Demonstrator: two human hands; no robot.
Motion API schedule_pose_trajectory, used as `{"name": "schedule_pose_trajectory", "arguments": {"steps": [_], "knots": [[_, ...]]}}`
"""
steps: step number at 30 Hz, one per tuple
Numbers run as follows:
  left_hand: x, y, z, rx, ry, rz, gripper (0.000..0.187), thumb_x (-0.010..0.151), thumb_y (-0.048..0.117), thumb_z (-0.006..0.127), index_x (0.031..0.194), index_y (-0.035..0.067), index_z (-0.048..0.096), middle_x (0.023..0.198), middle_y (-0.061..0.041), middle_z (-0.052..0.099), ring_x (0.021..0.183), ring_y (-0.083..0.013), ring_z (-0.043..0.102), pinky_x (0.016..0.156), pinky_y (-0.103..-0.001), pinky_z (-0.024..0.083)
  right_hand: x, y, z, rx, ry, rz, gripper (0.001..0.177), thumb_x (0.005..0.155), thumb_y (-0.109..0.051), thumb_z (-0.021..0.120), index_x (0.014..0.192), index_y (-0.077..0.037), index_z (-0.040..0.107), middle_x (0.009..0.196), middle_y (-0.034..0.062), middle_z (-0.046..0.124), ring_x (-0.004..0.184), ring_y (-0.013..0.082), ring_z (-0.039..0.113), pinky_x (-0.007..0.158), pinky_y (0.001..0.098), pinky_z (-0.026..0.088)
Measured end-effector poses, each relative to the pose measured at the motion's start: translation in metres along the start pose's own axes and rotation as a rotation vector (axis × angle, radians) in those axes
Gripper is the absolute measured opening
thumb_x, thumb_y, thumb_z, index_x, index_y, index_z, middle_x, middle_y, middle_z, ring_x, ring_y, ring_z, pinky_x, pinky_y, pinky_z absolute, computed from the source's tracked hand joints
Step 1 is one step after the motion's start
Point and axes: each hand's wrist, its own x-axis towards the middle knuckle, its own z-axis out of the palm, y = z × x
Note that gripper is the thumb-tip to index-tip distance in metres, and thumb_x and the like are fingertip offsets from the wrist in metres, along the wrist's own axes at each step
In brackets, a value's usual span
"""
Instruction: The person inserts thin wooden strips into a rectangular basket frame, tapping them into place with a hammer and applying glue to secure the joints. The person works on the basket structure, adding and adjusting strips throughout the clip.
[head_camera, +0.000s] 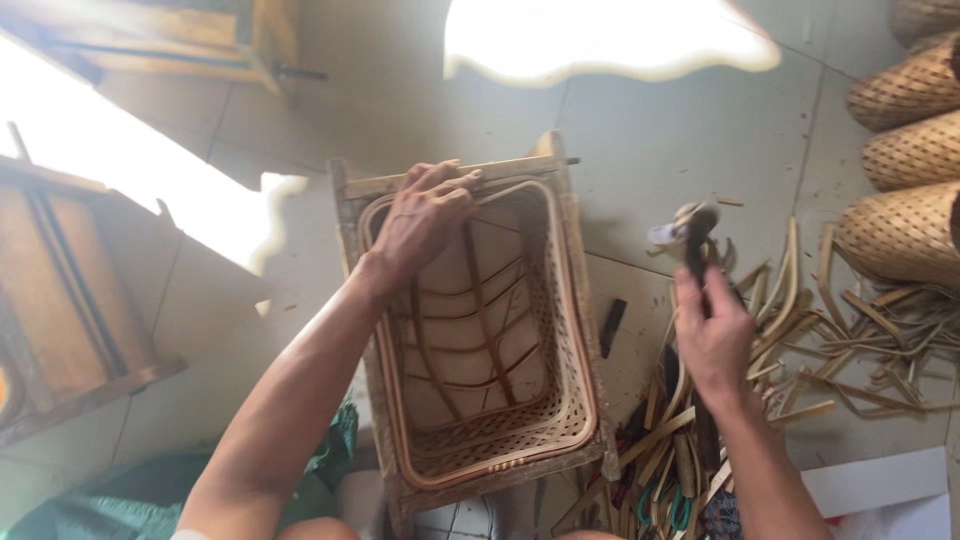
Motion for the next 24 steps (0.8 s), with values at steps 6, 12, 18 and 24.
{"name": "schedule_pose_trajectory", "arguments": {"steps": [6,12,18,24], "knots": [[-0.001,0.006,-0.005,0.023,0.015,0.019,0.015,0.097,0.022,0.072,0.092,0.009,0.075,0.129,-0.006,0.073,0.131,-0.0292,0.059,0.11,-0.044,0.042,-0.049,0.119,0.063,-0.15,-0.228,0.434,0.046,0.105,-0.042,0.05,0.138,-0.014,0.066,0.069,0.0116,0.069,0.053,0.0236,0.062,0.05,0.0431,0.052],[0.002,0.001,-0.007,-0.01,0.004,0.009,0.015,0.1,0.021,0.074,0.09,0.01,0.074,0.131,-0.006,0.073,0.132,-0.0261,0.06,0.112,-0.043,0.043,-0.069,0.204,0.114,-0.178,-0.091,0.243,0.053,0.108,-0.041,0.055,0.145,-0.002,0.057,0.11,0.0247,0.072,0.084,0.0336,0.073,0.07,0.0456,0.06],[-0.001,0.009,-0.015,-0.044,0.015,0.036,0.012,0.098,0.018,0.076,0.093,0.007,0.074,0.132,-0.008,0.073,0.133,-0.0279,0.06,0.114,-0.044,0.042,-0.084,0.206,0.116,-0.294,-0.126,0.26,0.05,0.106,-0.037,0.061,0.146,-0.006,0.06,0.114,0.0241,0.071,0.101,0.039,0.069,0.085,0.0485,0.056],[0.003,0.009,-0.02,-0.07,0.012,0.061,0.008,0.096,0.014,0.073,0.093,0.007,0.077,0.132,-0.008,0.072,0.131,-0.0298,0.058,0.112,-0.044,0.042,-0.05,0.093,0.053,-0.259,-0.044,0.095,0.038,0.104,-0.028,0.068,0.13,-0.001,0.069,0.118,0.0224,0.07,0.094,0.0314,0.07,0.077,0.0442,0.059]]}}
